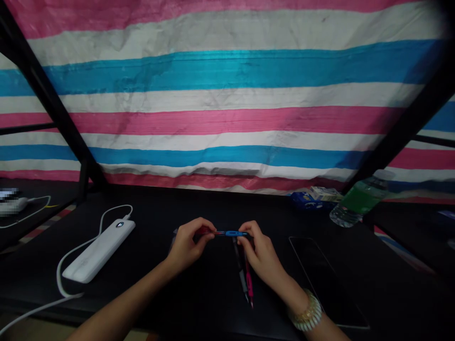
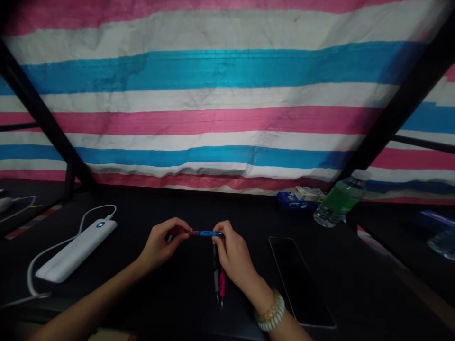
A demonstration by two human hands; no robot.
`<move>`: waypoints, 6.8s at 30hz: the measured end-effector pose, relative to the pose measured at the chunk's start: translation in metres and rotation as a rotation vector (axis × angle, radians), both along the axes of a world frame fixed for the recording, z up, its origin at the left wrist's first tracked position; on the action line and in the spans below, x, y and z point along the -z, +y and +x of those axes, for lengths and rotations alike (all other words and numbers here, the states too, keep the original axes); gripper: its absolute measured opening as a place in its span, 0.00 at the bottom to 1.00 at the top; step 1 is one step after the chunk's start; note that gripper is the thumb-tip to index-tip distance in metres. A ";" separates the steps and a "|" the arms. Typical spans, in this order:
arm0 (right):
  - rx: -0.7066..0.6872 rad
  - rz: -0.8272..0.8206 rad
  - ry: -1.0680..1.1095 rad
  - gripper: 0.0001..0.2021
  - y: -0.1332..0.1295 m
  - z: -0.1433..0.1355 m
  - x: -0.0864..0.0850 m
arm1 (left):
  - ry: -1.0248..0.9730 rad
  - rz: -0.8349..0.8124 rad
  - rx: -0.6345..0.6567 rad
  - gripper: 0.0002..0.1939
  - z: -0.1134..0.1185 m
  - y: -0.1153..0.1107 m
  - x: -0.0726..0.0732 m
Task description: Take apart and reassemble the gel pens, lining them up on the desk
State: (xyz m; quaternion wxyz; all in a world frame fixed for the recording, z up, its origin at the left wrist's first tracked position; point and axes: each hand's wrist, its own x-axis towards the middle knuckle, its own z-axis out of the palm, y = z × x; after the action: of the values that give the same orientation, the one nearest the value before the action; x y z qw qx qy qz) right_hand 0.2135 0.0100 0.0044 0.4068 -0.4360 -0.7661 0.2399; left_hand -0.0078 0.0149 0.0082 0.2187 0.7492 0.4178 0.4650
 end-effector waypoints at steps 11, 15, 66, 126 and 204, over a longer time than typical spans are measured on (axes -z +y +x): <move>0.016 0.059 -0.109 0.08 0.001 0.002 0.000 | 0.031 0.084 -0.022 0.05 -0.001 0.002 -0.001; 0.029 0.101 -0.142 0.07 0.000 0.003 -0.001 | 0.047 0.101 -0.031 0.05 -0.002 0.001 0.000; -0.280 -0.500 0.406 0.27 -0.008 -0.013 0.002 | -0.859 -0.443 0.089 0.26 0.001 0.005 -0.006; -0.166 -0.352 0.495 0.19 -0.003 -0.006 0.004 | 0.308 -0.294 -0.239 0.21 -0.026 0.029 0.009; -0.037 -0.193 0.105 0.05 0.003 -0.001 -0.007 | 0.726 0.347 -0.116 0.09 0.008 -0.011 0.001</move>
State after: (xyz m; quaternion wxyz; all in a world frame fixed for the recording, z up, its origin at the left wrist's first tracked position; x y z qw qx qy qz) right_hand 0.2125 0.0128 0.0111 0.3982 -0.4458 -0.7248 0.3425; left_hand -0.0001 0.0040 0.0070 -0.0995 0.8658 0.4245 0.2454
